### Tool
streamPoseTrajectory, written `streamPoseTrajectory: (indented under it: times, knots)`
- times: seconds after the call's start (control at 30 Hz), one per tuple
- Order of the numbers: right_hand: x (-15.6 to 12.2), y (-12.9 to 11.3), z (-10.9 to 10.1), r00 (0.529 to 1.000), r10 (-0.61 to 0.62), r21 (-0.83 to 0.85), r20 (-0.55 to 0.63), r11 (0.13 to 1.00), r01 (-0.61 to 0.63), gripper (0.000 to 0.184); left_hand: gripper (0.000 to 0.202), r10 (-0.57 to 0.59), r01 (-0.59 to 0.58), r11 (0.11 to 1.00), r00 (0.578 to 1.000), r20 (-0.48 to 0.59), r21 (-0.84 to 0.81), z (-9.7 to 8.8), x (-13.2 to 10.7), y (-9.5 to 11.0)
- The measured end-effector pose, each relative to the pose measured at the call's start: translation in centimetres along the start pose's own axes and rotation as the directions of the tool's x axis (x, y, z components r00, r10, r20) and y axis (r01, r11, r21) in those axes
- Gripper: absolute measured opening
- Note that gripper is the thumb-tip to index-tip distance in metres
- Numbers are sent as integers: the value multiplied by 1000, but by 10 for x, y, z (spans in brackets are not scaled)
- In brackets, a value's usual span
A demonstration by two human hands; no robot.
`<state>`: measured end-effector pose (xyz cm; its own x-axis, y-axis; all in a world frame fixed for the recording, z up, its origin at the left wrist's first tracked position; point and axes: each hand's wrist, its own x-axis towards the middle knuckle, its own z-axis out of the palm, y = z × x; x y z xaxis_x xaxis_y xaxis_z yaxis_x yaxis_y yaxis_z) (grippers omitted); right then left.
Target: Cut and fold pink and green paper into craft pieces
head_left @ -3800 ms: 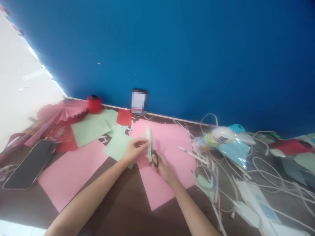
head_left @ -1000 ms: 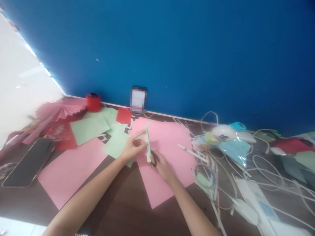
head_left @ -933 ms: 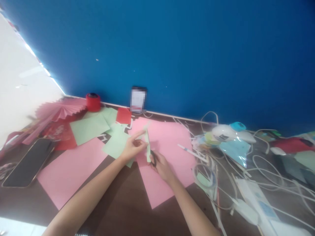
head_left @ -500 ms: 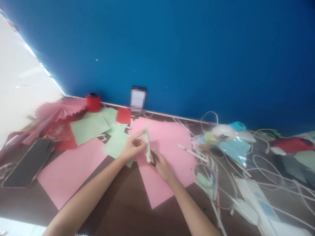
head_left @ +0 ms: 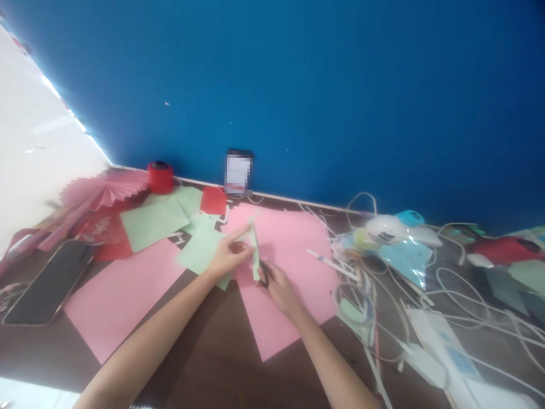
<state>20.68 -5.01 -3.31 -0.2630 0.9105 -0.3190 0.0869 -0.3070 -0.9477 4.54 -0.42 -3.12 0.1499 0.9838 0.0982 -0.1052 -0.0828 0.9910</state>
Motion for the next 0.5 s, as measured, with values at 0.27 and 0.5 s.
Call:
streamPoseTrajectory:
  times: [0.27,0.5]
  knots:
    - [2,2,1,1000,-17,-10,-23,1000,17,29,59,-17,17,1000,1000,6,-12,-1,0,3]
    - [0,2,-1,999,-31,64,30,998,29,33,59,5,-4,1000,1000,23,-22,-1,-1,2]
